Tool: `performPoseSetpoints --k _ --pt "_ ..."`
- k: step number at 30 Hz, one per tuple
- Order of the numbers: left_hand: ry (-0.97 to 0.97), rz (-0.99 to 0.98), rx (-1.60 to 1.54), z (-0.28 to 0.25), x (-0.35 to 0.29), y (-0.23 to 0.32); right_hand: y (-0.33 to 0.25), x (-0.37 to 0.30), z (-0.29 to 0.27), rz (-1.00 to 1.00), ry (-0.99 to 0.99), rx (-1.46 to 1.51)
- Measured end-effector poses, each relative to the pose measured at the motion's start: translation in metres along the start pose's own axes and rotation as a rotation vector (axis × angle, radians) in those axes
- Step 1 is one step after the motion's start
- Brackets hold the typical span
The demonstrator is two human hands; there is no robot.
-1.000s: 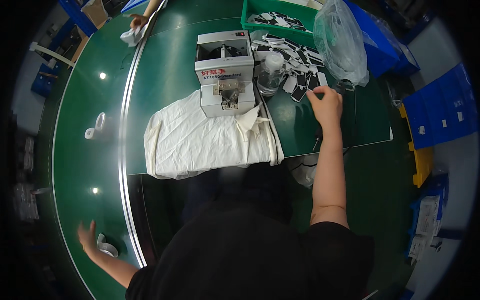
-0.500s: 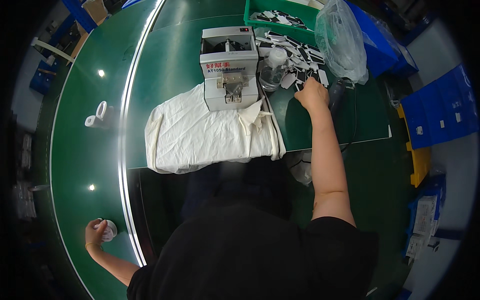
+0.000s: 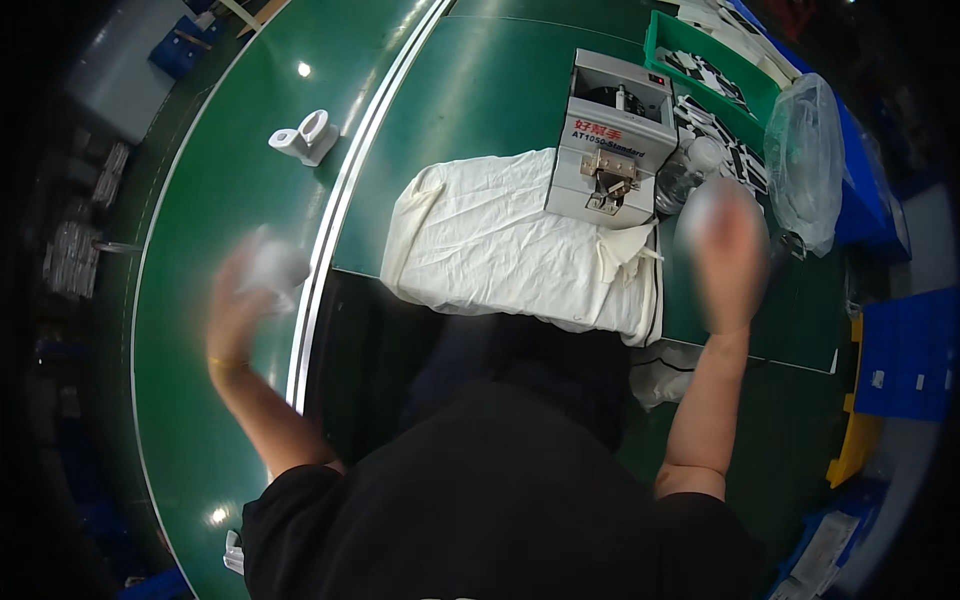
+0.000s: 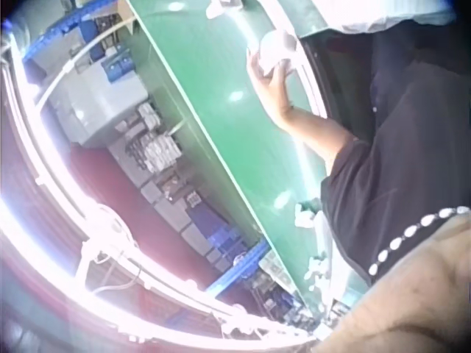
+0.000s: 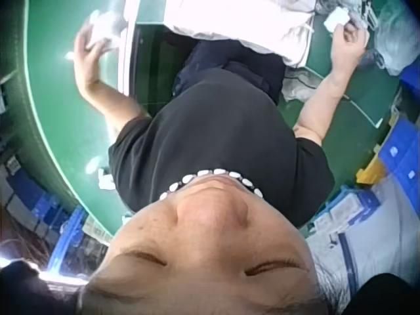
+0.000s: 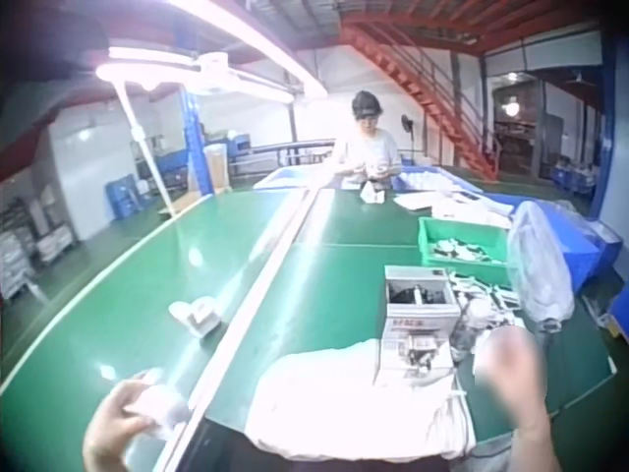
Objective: Assembling electronic housings with a power screwdriver and organizing component crates in a factory environment.
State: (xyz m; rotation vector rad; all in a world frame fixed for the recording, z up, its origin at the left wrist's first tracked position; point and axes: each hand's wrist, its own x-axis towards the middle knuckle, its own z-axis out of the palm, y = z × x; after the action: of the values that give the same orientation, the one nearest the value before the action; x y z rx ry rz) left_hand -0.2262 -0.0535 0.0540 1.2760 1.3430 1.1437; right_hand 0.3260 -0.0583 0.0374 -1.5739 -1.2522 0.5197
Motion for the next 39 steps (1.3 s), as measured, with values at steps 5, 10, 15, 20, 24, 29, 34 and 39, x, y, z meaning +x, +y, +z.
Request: performPoseSetpoints --k 5,10,15,20,24,29,34,39 --pt "-0.381 -0.049 -0.623 0.131 0.025 0.001 -0.060 -0.035 0.065 -0.075 -0.304 0.574" --pt "-0.523 -0.320 -0.710 0.226 0.014 0.013 -0.084 -0.054 0.089 -0.107 -0.449 0.759" --pt "-0.533 -0.170 -0.440 0.255 0.002 0.007 -0.069 -0.048 0.081 0.025 -0.405 0.797" --pt "-0.498 -0.143 -0.284 0.254 0.006 0.004 -0.054 -0.050 0.078 0.226 -0.347 0.907" --pt "-0.591 0.217 -0.480 0.260 -0.003 0.000 -0.044 -0.050 0.081 0.309 -0.270 0.964" --pt "-0.655 0.082 -0.324 0.254 0.000 -0.003 -0.043 -0.046 0.071 0.248 -0.231 0.871" --pt "-0.560 0.371 -0.103 0.253 0.009 -0.010 -0.066 -0.055 0.070 0.031 -0.126 0.801" --pt "-0.568 0.330 -0.013 0.249 0.006 0.000 -0.068 -0.072 0.071 -0.081 -0.242 0.542"
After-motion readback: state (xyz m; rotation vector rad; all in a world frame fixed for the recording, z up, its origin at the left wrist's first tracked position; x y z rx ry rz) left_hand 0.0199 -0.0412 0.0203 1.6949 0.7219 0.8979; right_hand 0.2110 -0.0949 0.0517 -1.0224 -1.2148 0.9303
